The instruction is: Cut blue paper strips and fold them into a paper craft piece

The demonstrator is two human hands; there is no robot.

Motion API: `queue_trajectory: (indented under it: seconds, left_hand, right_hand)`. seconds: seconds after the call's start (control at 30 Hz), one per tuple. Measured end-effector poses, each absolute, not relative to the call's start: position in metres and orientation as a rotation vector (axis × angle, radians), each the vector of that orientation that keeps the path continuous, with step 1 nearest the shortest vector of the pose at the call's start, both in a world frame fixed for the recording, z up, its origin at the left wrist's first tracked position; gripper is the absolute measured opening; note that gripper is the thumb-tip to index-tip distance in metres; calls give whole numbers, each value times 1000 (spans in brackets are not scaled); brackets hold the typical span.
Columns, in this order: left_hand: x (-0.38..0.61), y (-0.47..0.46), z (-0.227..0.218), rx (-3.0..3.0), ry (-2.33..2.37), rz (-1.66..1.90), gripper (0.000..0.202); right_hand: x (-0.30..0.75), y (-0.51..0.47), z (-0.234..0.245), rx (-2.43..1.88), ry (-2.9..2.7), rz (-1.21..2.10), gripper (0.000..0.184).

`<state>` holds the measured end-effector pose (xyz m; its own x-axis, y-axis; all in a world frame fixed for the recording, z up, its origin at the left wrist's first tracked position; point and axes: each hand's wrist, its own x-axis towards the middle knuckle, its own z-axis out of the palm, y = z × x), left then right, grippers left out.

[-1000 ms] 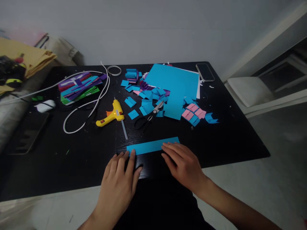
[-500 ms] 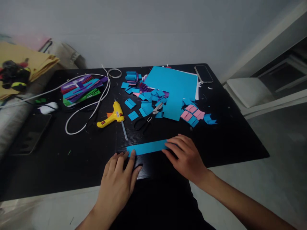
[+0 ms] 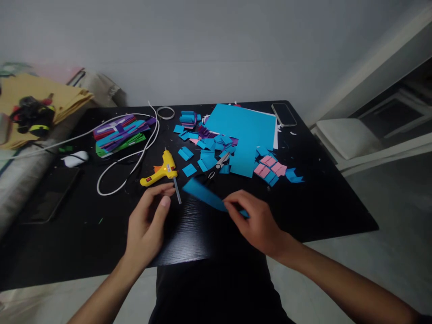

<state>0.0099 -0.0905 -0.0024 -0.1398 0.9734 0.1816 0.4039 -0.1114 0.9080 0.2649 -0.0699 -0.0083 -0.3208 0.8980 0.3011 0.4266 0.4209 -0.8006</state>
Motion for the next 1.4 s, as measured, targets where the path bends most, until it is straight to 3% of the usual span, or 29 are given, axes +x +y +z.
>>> queue_trajectory:
  seconds: [0.13, 0.37, 0.57, 0.83, 1.07, 1.4]
  left_hand:
    - [36, -65, 5, 1306, 1265, 1141, 44]
    - [55, -12, 16, 1373, 1175, 932, 33]
    - [50, -6, 2, 1411, 1005, 678, 29]
    - [54, -9, -13, 1023, 786, 833, 42]
    - [59, -12, -19, 944, 833, 870, 37]
    - [61, -17, -11, 966, 896, 845, 40]
  right_hand:
    - [254, -55, 8, -1324, -1440, 1287, 20]
    - [240, -29, 2, -1170, -1266, 1621, 24]
    - [244, 9, -2, -1072, -1232, 1583, 26]
    - [247, 10, -25, -950, -1003, 1879, 26]
    - [248, 8, -31, -983, -1084, 1755, 21]
    - [244, -1, -22, -990, -1080, 1685, 29]
